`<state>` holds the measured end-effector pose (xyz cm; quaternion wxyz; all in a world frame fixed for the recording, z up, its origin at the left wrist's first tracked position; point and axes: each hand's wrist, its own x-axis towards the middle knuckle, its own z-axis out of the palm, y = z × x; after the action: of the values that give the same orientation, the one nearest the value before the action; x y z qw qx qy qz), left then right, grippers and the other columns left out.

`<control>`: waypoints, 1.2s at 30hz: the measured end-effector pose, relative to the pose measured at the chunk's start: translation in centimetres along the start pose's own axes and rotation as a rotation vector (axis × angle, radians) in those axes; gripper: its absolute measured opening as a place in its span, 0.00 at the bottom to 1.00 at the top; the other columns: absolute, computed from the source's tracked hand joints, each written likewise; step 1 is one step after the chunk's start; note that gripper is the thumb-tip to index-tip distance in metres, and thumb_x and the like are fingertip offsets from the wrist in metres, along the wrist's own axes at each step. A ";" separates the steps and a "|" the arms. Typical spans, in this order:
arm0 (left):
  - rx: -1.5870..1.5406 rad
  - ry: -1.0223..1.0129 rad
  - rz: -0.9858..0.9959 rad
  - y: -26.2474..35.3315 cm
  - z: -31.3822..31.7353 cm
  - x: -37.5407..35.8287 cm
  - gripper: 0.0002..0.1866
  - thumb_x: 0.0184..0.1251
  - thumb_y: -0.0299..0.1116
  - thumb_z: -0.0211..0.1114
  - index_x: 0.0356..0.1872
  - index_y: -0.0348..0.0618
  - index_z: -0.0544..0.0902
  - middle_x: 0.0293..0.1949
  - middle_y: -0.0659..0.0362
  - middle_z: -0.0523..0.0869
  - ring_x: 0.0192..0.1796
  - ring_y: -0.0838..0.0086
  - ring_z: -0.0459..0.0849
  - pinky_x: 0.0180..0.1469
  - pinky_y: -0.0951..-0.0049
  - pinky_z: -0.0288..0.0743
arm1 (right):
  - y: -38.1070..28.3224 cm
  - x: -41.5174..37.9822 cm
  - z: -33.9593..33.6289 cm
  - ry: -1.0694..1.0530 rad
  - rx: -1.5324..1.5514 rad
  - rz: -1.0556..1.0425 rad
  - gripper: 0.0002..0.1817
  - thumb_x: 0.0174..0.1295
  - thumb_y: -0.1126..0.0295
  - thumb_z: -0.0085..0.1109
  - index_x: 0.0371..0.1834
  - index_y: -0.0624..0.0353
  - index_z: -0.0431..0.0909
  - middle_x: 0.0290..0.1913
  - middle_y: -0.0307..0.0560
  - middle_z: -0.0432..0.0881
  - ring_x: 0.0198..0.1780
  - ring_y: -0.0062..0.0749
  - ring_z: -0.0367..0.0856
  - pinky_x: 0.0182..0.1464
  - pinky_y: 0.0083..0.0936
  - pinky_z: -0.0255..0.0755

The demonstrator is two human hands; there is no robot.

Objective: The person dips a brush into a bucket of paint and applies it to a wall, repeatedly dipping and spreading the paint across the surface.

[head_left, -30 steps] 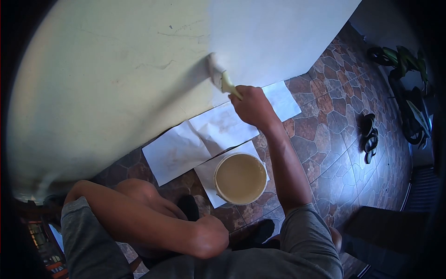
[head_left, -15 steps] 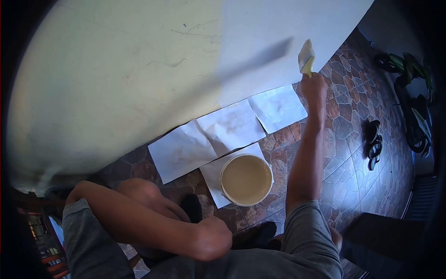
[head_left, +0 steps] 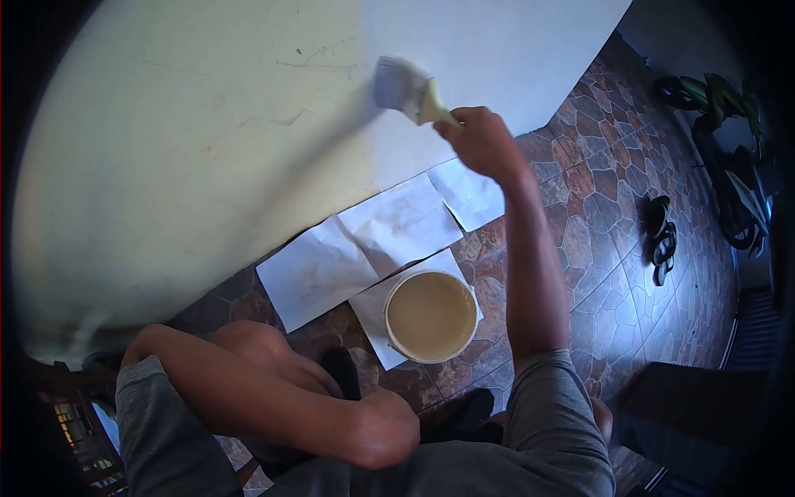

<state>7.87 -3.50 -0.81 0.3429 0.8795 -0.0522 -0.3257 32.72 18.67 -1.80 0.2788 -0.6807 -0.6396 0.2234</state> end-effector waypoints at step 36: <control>0.033 0.034 -0.144 -4.3 5.3 1.8 0.06 0.54 0.29 0.67 0.29 0.43 0.91 0.32 0.50 0.91 0.38 0.57 0.92 0.35 0.59 0.85 | 1.9 2.1 -4.3 0.308 -0.099 0.109 0.15 0.61 0.68 0.58 0.41 0.71 0.86 0.40 0.71 0.86 0.47 0.67 0.86 0.53 0.50 0.80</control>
<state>5.51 -3.77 -7.46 0.3050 0.8919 0.0114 -0.3336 37.13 20.28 0.29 0.3271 -0.7535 -0.5616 0.0996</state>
